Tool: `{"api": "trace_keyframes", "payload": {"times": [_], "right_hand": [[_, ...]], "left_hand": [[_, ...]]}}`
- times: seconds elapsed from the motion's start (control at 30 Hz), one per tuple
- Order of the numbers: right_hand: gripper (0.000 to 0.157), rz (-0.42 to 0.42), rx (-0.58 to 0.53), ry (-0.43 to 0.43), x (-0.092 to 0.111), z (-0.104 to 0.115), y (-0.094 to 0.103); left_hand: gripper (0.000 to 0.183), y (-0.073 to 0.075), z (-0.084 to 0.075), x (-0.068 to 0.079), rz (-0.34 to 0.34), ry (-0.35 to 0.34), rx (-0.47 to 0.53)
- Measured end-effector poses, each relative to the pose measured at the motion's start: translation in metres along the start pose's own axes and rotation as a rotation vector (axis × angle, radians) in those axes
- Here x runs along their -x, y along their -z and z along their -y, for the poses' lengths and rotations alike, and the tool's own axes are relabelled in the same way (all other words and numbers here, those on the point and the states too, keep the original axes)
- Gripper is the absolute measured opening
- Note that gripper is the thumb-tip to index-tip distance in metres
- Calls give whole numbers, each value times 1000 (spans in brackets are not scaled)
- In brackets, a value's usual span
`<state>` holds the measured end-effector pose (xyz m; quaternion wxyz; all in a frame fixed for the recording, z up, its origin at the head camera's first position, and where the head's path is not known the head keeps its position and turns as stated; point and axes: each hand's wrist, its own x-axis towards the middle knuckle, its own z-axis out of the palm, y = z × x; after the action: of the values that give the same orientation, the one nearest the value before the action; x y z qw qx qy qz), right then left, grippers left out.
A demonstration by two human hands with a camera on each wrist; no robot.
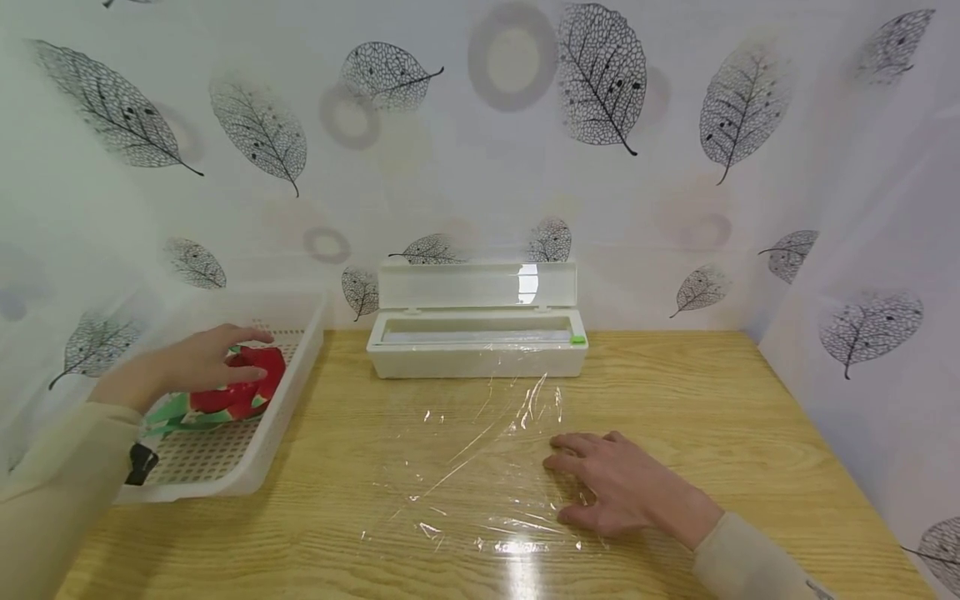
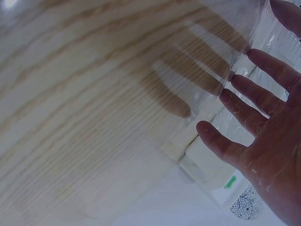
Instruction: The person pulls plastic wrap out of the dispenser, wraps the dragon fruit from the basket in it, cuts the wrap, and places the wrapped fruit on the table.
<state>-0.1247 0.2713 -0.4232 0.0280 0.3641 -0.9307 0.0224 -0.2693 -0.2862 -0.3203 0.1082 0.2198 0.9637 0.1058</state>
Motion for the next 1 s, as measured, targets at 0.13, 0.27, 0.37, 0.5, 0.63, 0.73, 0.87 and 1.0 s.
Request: {"api": "trace_keyframes", "payload": {"times": [0.13, 0.27, 0.37, 0.5, 0.63, 0.73, 0.87, 1.0], "right_hand": [[58, 6, -3, -8, 0, 0, 0], [58, 10, -6, -12, 0, 0, -1], [58, 11, -8, -15, 0, 0, -1], [59, 22, -20, -23, 0, 1, -1], [59, 29, -33, -32, 1, 1, 0], [59, 31, -39, -39, 1, 1, 0], [60, 27, -43, -39, 0, 1, 0], [60, 31, -52, -43, 1, 0, 0]], "left_hand": [[62, -3, 0, -3, 38, 21, 1], [71, -3, -2, -4, 83, 50, -40], [79, -2, -5, -4, 113, 78, -58], [88, -4, -7, -5, 131, 112, -50], [96, -7, -7, -7, 145, 149, -47], [102, -9, -9, -8, 159, 184, -60], [108, -11, -13, -7, 169, 229, -108], [110, -14, -18, -7, 158, 262, -149]]}}
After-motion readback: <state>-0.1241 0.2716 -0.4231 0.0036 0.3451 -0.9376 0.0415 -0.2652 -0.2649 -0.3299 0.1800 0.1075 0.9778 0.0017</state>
